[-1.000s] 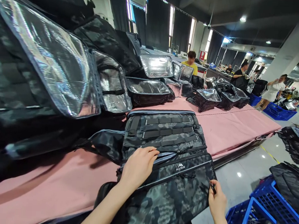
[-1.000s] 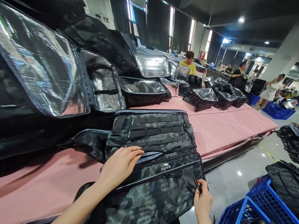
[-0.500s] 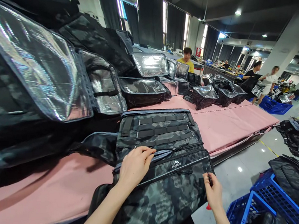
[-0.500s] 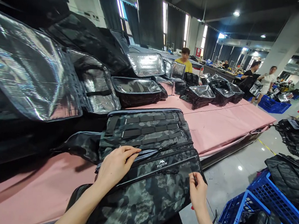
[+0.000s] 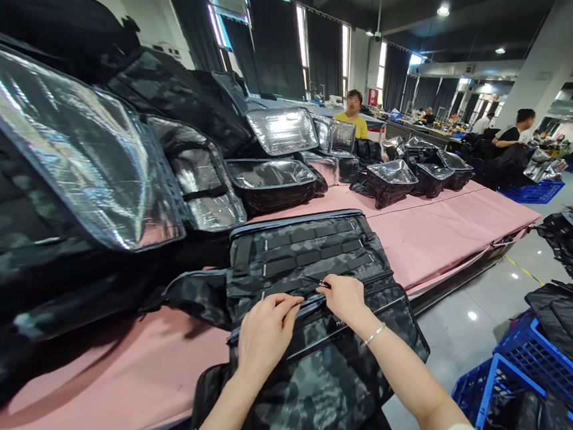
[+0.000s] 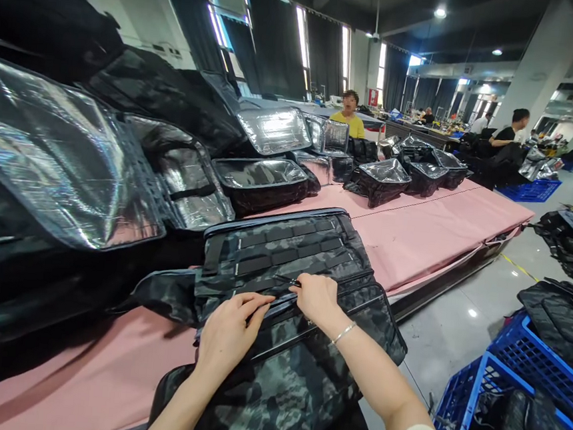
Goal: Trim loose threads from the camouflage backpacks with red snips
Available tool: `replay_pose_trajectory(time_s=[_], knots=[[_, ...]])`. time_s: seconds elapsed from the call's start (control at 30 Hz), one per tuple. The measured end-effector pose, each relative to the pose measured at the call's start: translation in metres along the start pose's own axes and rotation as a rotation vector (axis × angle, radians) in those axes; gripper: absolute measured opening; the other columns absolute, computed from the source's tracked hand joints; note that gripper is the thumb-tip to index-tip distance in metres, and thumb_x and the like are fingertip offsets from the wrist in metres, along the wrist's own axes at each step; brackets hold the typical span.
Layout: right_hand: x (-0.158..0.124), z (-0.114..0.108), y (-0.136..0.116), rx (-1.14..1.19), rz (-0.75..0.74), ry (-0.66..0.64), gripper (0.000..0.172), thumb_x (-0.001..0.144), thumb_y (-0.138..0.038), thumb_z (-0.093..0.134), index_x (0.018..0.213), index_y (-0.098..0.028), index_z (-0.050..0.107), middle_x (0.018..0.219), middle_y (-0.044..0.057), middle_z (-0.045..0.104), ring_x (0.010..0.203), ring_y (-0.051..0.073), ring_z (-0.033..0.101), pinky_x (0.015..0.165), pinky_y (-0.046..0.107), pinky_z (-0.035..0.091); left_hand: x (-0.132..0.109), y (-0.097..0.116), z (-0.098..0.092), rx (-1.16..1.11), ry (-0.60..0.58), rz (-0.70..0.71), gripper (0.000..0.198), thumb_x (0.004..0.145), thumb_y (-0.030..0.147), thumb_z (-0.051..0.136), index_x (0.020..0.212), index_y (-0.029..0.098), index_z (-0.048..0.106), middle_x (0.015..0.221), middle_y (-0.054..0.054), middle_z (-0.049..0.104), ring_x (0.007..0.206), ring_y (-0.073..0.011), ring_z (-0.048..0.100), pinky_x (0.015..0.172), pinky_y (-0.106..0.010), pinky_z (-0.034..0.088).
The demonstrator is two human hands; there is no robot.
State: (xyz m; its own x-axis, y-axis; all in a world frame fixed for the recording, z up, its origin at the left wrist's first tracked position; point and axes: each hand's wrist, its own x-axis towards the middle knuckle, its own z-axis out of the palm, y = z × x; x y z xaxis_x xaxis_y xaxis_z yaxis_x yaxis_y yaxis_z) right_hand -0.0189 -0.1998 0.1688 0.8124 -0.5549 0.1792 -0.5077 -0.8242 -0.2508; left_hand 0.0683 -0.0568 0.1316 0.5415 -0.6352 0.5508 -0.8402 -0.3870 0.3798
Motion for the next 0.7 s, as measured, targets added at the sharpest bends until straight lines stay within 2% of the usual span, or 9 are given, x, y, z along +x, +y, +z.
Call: replay_pose_trajectory(time_s=[0.23, 0.37, 0.53, 0.63, 0.7], knots=[[0.017, -0.009, 0.001, -0.022, 0.024, -0.127, 0.031, 0.085, -0.043, 0.046, 0.089, -0.019, 0.065, 0.088, 0.008, 0.064, 0.088, 0.022, 0.06, 0.073, 0.029, 0.044, 0.013, 0.001, 0.003, 0.045, -0.016, -0.016, 0.032, 0.084, 0.035, 0.042, 0.091, 0.019, 0.069, 0.104, -0.007, 0.055, 0.087, -0.0203, 0.052, 0.077, -0.032, 0.041], [0.027, -0.013, -0.001, -0.026, 0.027, -0.196, 0.032, 0.083, -0.041, 0.05, 0.091, -0.015, 0.066, 0.095, 0.011, 0.063, 0.092, 0.024, 0.059, 0.075, 0.032, 0.045, 0.032, 0.007, 0.0, 0.079, -0.151, -0.003, 0.029, 0.083, 0.032, 0.045, 0.088, 0.018, 0.069, 0.103, -0.007, 0.055, 0.092, -0.0217, 0.05, 0.085, -0.033, 0.039], [0.034, -0.016, 0.001, 0.001, 0.039, -0.269, 0.037, 0.079, -0.044, 0.052, 0.095, -0.013, 0.066, 0.101, 0.013, 0.062, 0.095, 0.026, 0.058, 0.077, 0.034, 0.046, 0.05, 0.021, -0.005, 0.08, -0.359, -0.037, 0.018, 0.078, 0.03, 0.053, 0.081, 0.021, 0.067, 0.1, -0.004, 0.055, 0.096, -0.0226, 0.049, 0.082, -0.033, 0.039], [0.034, -0.016, 0.002, 0.026, 0.054, -0.283, 0.038, 0.078, -0.044, 0.052, 0.096, -0.013, 0.065, 0.102, 0.014, 0.061, 0.096, 0.028, 0.058, 0.077, 0.035, 0.046, 0.051, 0.02, -0.001, 0.027, -0.383, -0.051, 0.016, 0.077, 0.028, 0.051, 0.073, 0.02, 0.064, 0.097, -0.004, 0.054, 0.093, -0.0218, 0.051, 0.078, -0.033, 0.039], [0.033, -0.015, 0.003, 0.047, 0.062, -0.281, 0.038, 0.077, -0.044, 0.052, 0.095, -0.013, 0.066, 0.102, 0.015, 0.061, 0.096, 0.029, 0.058, 0.077, 0.036, 0.046, 0.049, 0.014, 0.003, -0.01, -0.355, -0.069, 0.019, 0.078, 0.029, 0.047, 0.072, 0.019, 0.061, 0.095, -0.004, 0.054, 0.09, -0.0202, 0.052, 0.078, -0.032, 0.039]])
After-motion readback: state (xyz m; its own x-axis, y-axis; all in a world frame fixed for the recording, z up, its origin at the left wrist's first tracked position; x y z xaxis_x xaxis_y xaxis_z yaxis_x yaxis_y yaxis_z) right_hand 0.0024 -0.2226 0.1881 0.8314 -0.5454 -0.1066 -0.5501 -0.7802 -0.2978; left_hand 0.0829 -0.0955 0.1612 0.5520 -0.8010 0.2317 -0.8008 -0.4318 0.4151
